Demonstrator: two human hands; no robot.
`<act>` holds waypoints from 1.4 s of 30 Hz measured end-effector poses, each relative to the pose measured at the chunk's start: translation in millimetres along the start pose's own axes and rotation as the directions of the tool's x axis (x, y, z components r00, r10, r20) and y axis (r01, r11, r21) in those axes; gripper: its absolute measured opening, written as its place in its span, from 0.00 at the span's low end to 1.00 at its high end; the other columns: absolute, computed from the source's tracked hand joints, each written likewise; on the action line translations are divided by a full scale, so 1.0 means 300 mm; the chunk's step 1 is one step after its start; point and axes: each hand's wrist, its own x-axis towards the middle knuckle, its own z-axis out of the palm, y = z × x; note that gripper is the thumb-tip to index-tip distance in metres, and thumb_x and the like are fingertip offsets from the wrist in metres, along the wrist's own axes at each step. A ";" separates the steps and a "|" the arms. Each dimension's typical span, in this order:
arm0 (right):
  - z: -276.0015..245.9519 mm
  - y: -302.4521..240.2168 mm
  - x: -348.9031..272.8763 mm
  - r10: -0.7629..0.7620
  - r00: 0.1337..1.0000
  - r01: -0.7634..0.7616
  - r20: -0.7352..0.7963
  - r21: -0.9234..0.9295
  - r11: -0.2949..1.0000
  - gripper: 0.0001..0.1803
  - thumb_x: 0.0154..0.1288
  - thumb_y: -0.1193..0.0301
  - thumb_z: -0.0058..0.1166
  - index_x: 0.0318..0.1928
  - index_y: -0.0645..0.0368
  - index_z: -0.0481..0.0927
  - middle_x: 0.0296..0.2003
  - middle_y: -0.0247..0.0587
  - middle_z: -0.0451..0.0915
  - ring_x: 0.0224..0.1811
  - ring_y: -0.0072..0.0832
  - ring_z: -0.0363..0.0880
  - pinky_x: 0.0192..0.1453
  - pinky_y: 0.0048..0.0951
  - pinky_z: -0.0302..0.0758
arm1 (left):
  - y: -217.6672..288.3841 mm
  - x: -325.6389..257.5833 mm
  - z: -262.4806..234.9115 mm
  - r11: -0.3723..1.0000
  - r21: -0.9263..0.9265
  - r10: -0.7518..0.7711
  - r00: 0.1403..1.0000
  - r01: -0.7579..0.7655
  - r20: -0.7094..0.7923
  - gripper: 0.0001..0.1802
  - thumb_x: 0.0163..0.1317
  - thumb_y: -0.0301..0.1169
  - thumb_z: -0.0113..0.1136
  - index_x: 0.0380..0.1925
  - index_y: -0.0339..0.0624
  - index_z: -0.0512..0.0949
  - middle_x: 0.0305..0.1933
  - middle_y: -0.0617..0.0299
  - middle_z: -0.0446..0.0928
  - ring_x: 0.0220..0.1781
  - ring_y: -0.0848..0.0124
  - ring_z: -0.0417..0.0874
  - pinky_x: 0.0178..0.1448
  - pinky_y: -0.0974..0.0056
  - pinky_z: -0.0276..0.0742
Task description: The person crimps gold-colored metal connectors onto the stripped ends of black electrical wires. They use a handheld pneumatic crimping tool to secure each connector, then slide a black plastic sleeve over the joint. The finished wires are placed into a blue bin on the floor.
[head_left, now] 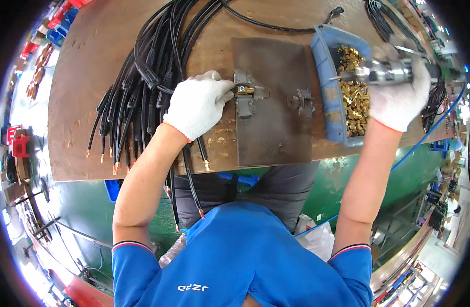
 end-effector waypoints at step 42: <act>0.314 0.515 -0.223 0.553 0.706 -0.705 0.443 0.360 0.611 0.14 0.62 0.83 0.62 0.48 0.60 0.81 0.40 0.39 0.85 0.41 0.29 0.85 0.51 0.32 0.83 | -0.010 0.000 0.014 0.995 0.032 0.091 0.994 -0.090 -0.052 0.07 0.68 0.32 0.66 0.42 0.47 0.88 0.40 0.54 0.85 0.43 0.48 0.88 0.50 0.47 0.84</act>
